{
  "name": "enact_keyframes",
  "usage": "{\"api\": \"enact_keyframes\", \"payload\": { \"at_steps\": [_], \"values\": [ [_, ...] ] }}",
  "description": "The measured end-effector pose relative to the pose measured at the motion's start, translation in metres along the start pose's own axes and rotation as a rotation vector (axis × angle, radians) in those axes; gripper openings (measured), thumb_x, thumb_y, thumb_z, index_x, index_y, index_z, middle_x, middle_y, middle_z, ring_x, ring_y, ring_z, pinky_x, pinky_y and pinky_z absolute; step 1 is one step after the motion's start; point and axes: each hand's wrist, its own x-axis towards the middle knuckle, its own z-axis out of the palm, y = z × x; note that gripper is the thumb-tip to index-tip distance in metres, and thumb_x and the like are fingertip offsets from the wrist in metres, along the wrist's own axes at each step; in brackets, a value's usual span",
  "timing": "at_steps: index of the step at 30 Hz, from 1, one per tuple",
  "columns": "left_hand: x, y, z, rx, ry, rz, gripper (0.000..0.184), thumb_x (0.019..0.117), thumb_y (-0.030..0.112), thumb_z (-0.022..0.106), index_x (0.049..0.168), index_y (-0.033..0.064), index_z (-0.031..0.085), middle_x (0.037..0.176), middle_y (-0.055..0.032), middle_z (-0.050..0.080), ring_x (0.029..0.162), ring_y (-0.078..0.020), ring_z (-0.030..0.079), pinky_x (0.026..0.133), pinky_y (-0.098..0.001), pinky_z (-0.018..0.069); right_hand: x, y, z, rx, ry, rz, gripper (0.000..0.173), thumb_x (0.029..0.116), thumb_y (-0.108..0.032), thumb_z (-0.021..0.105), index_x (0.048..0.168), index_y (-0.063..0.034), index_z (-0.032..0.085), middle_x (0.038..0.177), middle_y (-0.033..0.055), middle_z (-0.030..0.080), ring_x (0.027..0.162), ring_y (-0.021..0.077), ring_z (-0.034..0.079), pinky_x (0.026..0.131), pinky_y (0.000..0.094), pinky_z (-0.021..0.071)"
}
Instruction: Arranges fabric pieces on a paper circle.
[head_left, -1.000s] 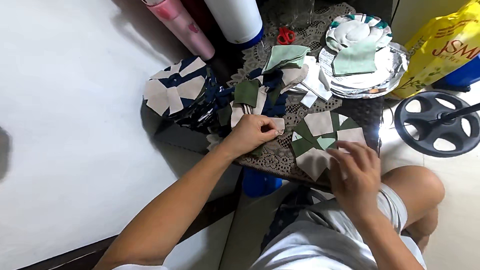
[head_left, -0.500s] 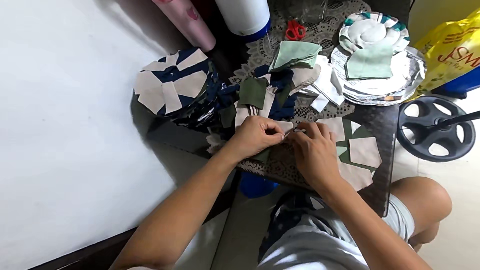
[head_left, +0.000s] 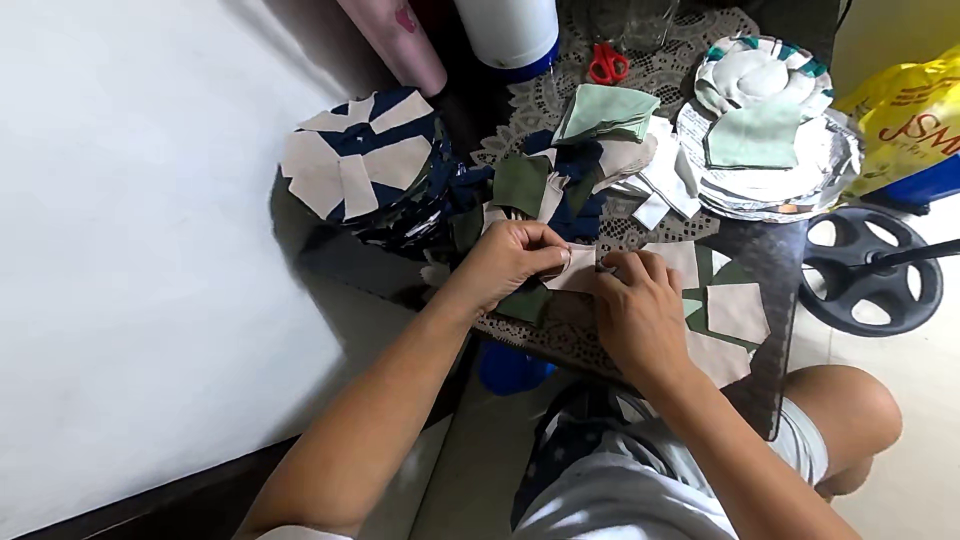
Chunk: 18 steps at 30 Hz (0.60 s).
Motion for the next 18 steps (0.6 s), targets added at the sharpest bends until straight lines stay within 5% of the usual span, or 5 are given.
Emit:
{"api": "enact_keyframes", "payload": {
  "at_steps": [4, 14, 18],
  "values": [
    [-0.001, 0.0, 0.005, 0.161, -0.049, 0.047, 0.006, 0.0944, 0.003, 0.071, 0.092, 0.0048, 0.075, 0.081, 0.0003, 0.071, 0.071, -0.0024, 0.065, 0.065, -0.0192, 0.0543, 0.006, -0.008, -0.005, 0.058, 0.047, 0.129, 0.012, 0.0899, -0.02, 0.071, 0.093, -0.0096, 0.076, 0.105, 0.012, 0.069, 0.109, 0.036, 0.062, 0.083, 0.0533, 0.0472],
    [-0.001, -0.002, 0.009, 0.244, -0.025, 0.088, 0.007, 0.0966, 0.007, 0.069, 0.091, 0.0072, 0.074, 0.077, 0.0009, 0.069, 0.067, -0.0029, 0.062, 0.061, -0.0198, 0.0509, 0.011, -0.006, 0.006, 0.083, 0.069, 0.109, 0.007, 0.089, -0.015, 0.071, 0.088, -0.0108, 0.076, 0.109, 0.0126, 0.069, 0.112, 0.0367, 0.061, 0.084, 0.0539, 0.0462],
    [-0.008, -0.009, 0.008, 0.48, -0.077, 0.278, 0.012, 0.0898, 0.008, 0.072, 0.101, 0.0061, 0.073, 0.098, -0.0036, 0.072, 0.086, -0.0084, 0.069, 0.078, -0.0274, 0.0598, 0.004, 0.004, -0.002, 0.057, 0.051, 0.121, 0.009, 0.0916, -0.013, 0.069, 0.093, -0.011, 0.078, 0.112, 0.013, 0.07, 0.113, 0.0377, 0.062, 0.085, 0.0563, 0.0475]
  ]
}}
